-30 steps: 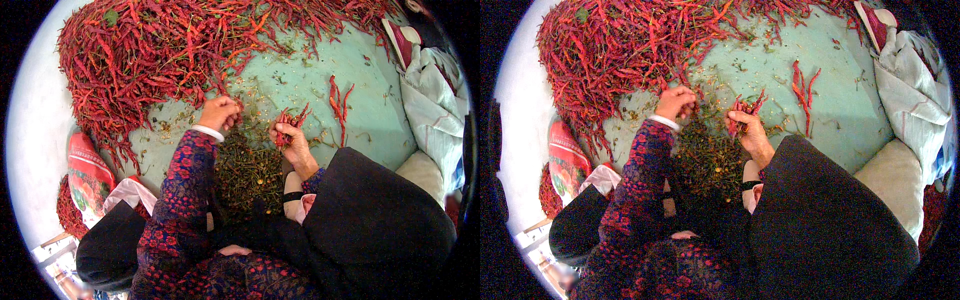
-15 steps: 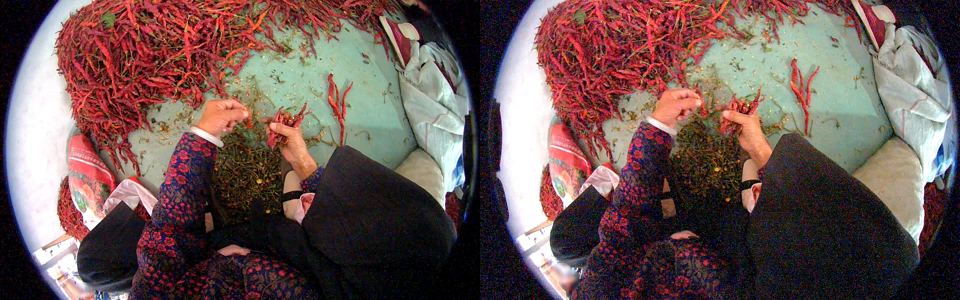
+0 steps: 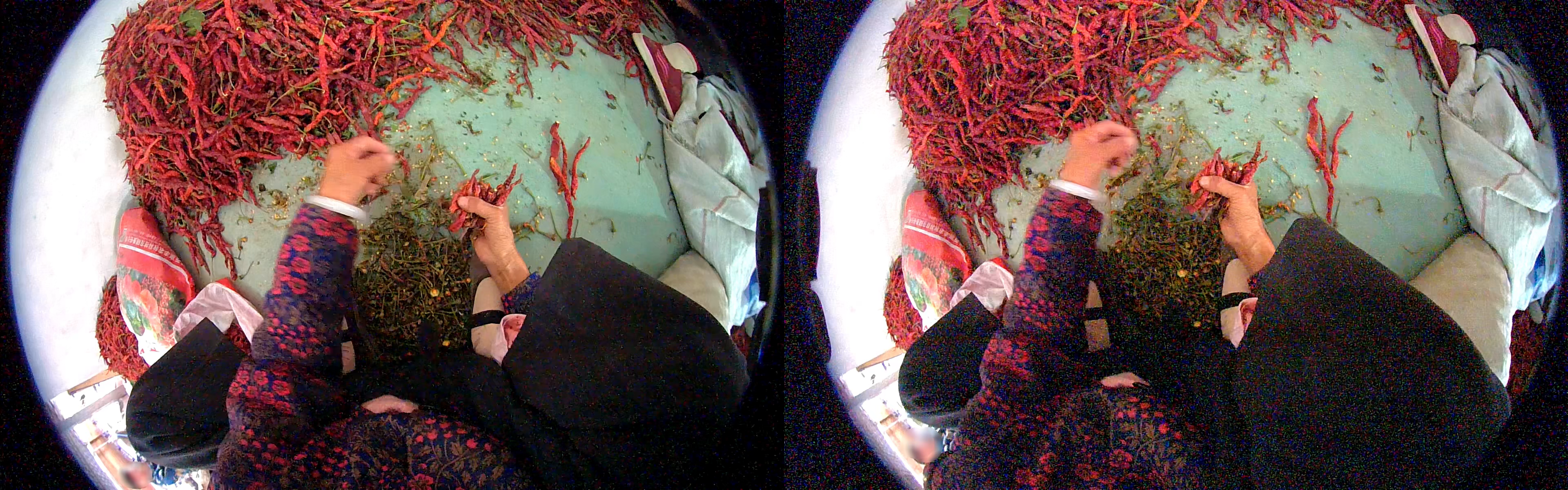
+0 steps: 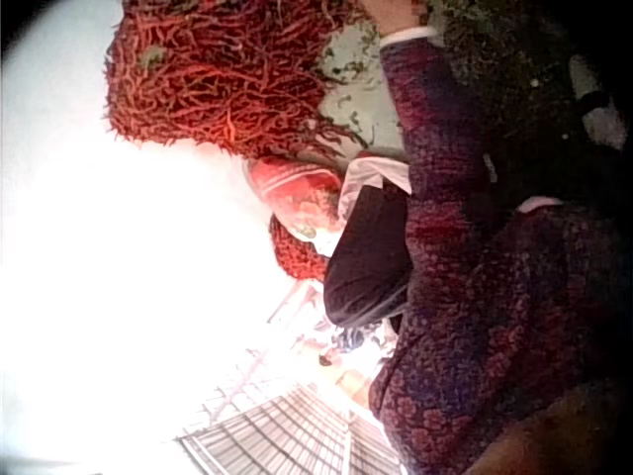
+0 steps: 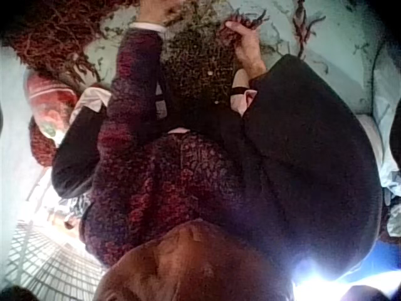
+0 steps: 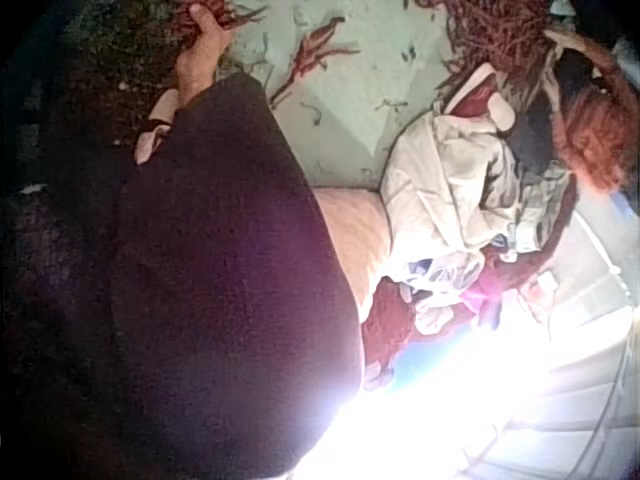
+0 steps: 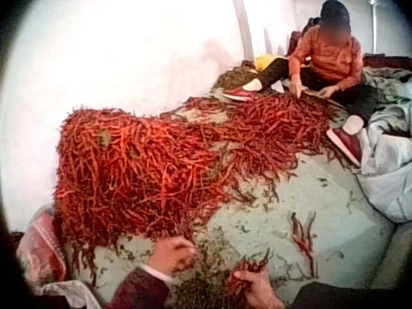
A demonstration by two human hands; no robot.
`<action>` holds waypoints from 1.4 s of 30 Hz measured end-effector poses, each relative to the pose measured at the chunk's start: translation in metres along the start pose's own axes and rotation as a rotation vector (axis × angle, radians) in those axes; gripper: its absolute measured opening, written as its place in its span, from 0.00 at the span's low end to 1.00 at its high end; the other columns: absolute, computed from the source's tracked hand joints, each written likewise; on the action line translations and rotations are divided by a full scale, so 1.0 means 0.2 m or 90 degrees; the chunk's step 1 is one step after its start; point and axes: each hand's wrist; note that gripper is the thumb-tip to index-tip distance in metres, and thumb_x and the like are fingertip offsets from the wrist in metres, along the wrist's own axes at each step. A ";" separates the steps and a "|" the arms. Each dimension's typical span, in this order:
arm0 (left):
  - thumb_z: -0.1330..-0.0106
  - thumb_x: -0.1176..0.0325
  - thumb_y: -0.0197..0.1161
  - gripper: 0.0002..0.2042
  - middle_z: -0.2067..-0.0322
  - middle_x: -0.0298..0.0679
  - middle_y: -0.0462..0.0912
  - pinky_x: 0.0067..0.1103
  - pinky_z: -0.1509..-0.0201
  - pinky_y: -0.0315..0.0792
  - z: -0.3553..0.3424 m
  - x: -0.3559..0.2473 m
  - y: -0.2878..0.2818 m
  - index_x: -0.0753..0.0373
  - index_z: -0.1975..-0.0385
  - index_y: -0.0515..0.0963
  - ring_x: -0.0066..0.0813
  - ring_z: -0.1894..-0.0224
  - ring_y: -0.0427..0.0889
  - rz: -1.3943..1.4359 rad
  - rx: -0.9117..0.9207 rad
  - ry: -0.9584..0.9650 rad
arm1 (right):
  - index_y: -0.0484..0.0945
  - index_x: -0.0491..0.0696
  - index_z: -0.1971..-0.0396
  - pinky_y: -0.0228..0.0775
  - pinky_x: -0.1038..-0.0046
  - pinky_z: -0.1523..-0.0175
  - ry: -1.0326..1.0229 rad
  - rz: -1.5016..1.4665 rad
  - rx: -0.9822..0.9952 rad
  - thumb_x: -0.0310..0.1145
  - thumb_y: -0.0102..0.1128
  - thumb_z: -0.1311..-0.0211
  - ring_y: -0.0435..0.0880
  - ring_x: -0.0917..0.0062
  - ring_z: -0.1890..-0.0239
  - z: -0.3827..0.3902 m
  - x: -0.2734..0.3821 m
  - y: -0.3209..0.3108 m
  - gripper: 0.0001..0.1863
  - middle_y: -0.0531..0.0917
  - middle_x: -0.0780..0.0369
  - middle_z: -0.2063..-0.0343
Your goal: The person sits on the floor and repeatedly picks up dried red chilies, removes the stems by hand, and places the de-stemmed chilies into a growing pile. The stems are discarded separately on the floor.
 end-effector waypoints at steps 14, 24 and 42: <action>0.56 0.67 0.61 0.09 0.72 0.47 0.77 0.33 0.63 0.68 0.01 0.33 -0.14 0.63 0.76 0.74 0.44 0.66 0.75 -0.713 -0.015 0.128 | 0.71 0.44 0.71 0.66 0.77 0.70 0.037 -0.232 0.120 0.25 0.56 0.54 0.74 0.77 0.73 -0.01 -0.02 -0.05 0.08 0.77 0.61 0.74; 0.52 0.67 0.62 0.08 0.87 0.33 0.73 0.17 0.85 0.63 0.03 -0.01 0.06 0.64 0.77 0.76 0.18 0.86 0.71 -0.022 0.172 -0.053 | 0.70 0.44 0.65 0.63 0.79 0.71 -0.051 -0.147 0.118 0.31 0.59 0.52 0.72 0.79 0.74 -0.02 -0.03 -0.14 0.14 0.74 0.64 0.75; 0.56 0.62 0.62 0.14 0.75 0.50 0.75 0.37 0.69 0.68 0.15 0.23 0.37 0.66 0.76 0.72 0.51 0.72 0.74 -0.621 0.067 0.209 | 0.69 0.46 0.72 0.61 0.79 0.75 -0.016 -0.252 0.121 0.31 0.57 0.54 0.70 0.79 0.78 -0.03 -0.01 -0.10 0.09 0.72 0.65 0.78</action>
Point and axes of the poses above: each hand's wrist, its own z-axis away from the middle knuckle, its own y-axis out of the palm, x = y × z
